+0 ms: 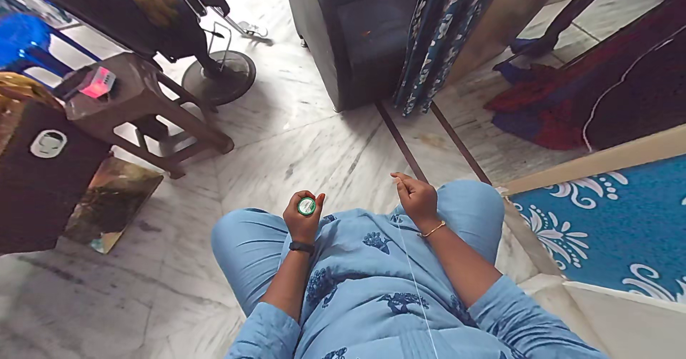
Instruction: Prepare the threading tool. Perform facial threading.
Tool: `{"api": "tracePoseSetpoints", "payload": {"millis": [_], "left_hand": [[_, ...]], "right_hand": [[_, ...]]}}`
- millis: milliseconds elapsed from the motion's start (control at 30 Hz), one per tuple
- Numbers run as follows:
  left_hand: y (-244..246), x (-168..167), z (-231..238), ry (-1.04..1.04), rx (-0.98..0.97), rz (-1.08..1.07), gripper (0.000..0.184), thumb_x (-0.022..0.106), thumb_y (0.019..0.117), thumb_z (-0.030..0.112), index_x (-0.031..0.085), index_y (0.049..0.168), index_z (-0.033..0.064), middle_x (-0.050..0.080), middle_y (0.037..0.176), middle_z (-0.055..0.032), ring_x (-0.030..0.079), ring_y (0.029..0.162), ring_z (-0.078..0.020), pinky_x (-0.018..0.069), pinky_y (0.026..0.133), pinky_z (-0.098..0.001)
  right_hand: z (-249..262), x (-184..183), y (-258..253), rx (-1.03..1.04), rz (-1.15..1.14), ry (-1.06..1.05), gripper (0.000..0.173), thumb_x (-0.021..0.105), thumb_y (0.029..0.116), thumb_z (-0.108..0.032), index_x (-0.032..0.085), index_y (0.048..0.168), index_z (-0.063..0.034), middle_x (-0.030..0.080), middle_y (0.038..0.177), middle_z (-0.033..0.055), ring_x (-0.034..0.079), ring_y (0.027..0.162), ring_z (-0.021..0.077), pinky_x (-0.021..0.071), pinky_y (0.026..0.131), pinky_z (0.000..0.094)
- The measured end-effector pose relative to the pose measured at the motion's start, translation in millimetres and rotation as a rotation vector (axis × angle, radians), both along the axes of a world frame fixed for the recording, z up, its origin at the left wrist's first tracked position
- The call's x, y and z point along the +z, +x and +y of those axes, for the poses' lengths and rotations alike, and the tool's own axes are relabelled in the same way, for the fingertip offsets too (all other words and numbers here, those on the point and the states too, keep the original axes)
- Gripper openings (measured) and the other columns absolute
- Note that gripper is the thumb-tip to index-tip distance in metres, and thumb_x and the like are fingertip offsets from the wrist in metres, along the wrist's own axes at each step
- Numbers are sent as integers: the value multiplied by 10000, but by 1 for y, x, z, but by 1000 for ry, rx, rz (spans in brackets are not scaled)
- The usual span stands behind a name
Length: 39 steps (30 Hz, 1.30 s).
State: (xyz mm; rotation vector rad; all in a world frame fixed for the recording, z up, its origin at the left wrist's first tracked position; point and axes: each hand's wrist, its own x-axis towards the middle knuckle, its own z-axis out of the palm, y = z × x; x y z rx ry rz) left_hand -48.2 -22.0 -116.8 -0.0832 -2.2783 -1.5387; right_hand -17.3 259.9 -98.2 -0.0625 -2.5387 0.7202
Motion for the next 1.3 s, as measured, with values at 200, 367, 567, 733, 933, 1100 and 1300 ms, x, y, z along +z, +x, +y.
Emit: {"api": "tracePoseSetpoints", "payload": {"millis": [200, 367, 567, 733, 933, 1100, 1300], "left_hand": [[2, 4, -1, -57, 38, 102, 320, 799, 868, 239, 679, 932, -51, 699, 822, -75, 660, 755, -31, 555, 737, -187], [4, 2, 2, -82, 12, 201, 320, 808, 861, 236, 685, 899, -57, 702, 798, -88, 666, 736, -40, 561, 718, -186], [10, 9, 7, -180, -68, 314, 297, 774, 886, 289, 730, 878, -5, 731, 783, -103, 698, 713, -114, 588, 710, -262], [26, 45, 10, -313, -119, 515, 287, 703, 930, 371, 726, 807, 113, 721, 714, -45, 662, 648, -139, 526, 653, -301], [42, 92, 8, -328, -317, 722, 229, 696, 953, 295, 663, 816, 114, 680, 697, -30, 590, 608, -154, 477, 659, -300], [61, 123, 17, -215, -450, 703, 217, 689, 980, 346, 648, 923, 141, 682, 774, -7, 604, 680, -129, 485, 708, -269], [70, 153, 49, -39, -633, 586, 292, 728, 952, 393, 707, 1036, 114, 679, 740, -12, 585, 642, -121, 468, 657, -265]], "right_hand": [[0, 4, 2, -48, 133, 54, 344, 479, 1010, -173, 809, 1025, -75, 772, 806, 99, 671, 588, 232, 529, 592, 439], [0, 7, 3, -90, 60, -214, 325, 505, 1021, -187, 795, 995, -41, 757, 784, 85, 628, 560, 145, 514, 562, 364], [3, 11, 1, -117, 17, -717, 296, 506, 1034, -165, 759, 995, -17, 602, 589, -94, 526, 498, -27, 475, 527, 180], [10, 16, 1, -145, 24, -922, 299, 471, 1042, -117, 746, 1007, -6, 605, 570, -81, 528, 478, -3, 477, 511, 187], [7, 40, 4, -243, -99, -1273, 377, 358, 1092, -106, 711, 1100, 27, 562, 541, -48, 512, 456, 28, 470, 495, 183], [9, 49, 5, -160, -705, -1710, 442, 270, 1127, -303, 661, 1185, -106, 487, 578, -62, 511, 500, 68, 515, 549, 235], [-20, 16, 8, 304, -711, -1162, 516, 535, 1002, -23, 423, 1504, 4, 739, 999, 23, 602, 716, 19, 482, 662, 181]]}}
